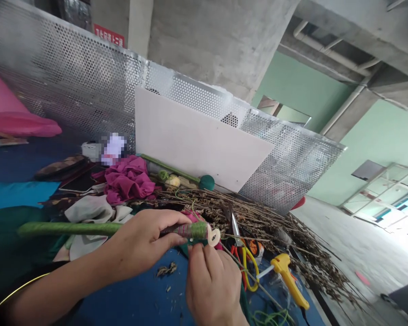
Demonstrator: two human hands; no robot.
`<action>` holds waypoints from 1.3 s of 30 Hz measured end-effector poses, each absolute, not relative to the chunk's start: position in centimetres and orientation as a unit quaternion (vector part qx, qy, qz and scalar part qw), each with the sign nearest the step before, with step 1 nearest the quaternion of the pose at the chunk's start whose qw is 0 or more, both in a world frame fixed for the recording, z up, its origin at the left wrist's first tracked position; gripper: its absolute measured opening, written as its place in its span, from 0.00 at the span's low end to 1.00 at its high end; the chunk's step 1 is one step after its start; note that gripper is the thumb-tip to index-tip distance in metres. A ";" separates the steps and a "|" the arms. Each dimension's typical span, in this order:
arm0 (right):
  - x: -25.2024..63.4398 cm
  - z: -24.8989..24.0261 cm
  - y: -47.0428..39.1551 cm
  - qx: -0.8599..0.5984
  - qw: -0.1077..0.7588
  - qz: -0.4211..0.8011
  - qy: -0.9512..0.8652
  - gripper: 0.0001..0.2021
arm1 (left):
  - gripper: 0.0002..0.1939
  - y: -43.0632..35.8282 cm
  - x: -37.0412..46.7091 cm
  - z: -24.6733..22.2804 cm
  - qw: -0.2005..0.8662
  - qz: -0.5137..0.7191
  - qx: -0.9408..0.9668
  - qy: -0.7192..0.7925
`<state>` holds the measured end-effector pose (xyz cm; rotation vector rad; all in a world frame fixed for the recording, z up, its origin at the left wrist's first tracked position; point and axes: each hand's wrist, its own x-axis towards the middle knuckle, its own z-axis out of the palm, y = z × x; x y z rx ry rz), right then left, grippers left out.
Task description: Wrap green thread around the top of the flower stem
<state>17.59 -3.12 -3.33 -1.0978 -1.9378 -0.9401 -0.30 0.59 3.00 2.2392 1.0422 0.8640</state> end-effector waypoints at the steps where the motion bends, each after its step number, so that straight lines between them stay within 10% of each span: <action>1: 17.6 -3.3 -3.0 -0.415 0.356 -0.364 -0.754 0.10 | 0.10 0.6 -0.3 2.8 0.262 0.328 0.825 0.378; 26: 17.1 -4.6 -1.6 -0.375 0.614 0.221 -0.659 0.11 | 0.07 0.7 -1.3 4.2 0.364 0.286 0.797 0.388; 39: 18.5 -5.8 1.0 -0.320 0.520 0.543 -0.576 0.17 | 0.04 0.7 -0.9 4.0 0.452 0.267 0.780 0.340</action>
